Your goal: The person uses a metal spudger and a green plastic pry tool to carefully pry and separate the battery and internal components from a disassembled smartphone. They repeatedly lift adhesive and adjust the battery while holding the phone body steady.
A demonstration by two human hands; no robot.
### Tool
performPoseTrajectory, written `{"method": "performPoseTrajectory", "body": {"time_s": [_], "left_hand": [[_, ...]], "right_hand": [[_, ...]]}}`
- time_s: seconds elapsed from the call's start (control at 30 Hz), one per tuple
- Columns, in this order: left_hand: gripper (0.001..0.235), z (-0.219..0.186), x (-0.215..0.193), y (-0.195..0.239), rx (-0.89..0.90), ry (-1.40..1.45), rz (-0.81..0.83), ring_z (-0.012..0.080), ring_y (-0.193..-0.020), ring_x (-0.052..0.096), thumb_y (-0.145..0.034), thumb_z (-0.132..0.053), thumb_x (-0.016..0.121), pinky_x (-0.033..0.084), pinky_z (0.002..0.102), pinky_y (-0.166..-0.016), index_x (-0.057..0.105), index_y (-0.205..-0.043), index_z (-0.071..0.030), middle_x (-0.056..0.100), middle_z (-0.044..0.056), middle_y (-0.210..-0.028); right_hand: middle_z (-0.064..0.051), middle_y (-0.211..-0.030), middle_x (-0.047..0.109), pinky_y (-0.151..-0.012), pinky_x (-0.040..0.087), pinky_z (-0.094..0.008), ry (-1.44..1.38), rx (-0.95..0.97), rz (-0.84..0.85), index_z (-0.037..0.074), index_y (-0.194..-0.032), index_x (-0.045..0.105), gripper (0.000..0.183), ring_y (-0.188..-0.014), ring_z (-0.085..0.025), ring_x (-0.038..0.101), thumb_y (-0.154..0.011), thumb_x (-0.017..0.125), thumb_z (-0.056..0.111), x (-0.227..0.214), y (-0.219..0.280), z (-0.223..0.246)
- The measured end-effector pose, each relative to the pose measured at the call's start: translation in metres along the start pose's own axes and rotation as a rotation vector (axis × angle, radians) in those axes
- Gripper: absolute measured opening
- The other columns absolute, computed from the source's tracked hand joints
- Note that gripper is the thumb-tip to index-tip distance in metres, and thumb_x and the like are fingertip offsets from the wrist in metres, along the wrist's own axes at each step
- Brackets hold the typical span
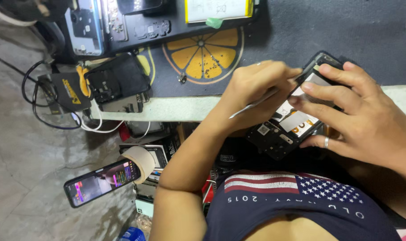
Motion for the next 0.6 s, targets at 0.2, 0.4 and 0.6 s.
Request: {"method": "performPoseTrajectory", "body": {"time_s": [0.2, 0.4, 0.6], "left_hand": [[0.014, 0.007, 0.008, -0.015, -0.005, 0.034, 0.019, 0.0243, -0.089, 0.073, -0.093, 0.000, 0.072, 0.058, 0.032, -0.076, 0.059, -0.093, -0.006, 0.068, 0.006, -0.092], [0.017, 0.007, 0.012, -0.009, 0.008, 0.067, 0.024, 0.0223, -0.087, 0.073, -0.089, 0.001, 0.074, 0.059, 0.031, -0.075, 0.063, -0.096, -0.008, 0.070, 0.004, -0.097], [0.017, 0.012, 0.014, -0.002, -0.087, 0.205, -0.028, 0.0174, -0.089, 0.077, -0.094, 0.000, 0.076, 0.063, 0.026, -0.077, 0.065, -0.106, -0.006, 0.074, 0.007, -0.109]], "right_hand": [[-0.008, -0.137, 0.059, -0.122, 0.035, -0.058, 0.050, -0.055, -0.032, 0.017, -0.129, 0.070, 0.070, -0.141, -0.035, 0.043, -0.069, 0.078, 0.050, -0.004, -0.004, 0.003], [-0.008, -0.135, 0.061, -0.122, 0.036, -0.057, 0.046, -0.031, -0.003, 0.015, -0.128, 0.070, 0.070, -0.143, -0.035, 0.043, -0.070, 0.077, 0.052, -0.008, -0.005, 0.004], [-0.010, -0.135, 0.060, -0.121, 0.036, -0.059, 0.060, -0.045, 0.008, 0.013, -0.128, 0.069, 0.070, -0.141, -0.037, 0.044, -0.070, 0.078, 0.052, -0.007, -0.003, 0.001]]}}
Point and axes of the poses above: each hand's wrist, its own y-axis away from the middle knuckle, its own x-axis out of the palm, z = x × y, the point moved 2 cm from there along -y, towards the middle knuckle
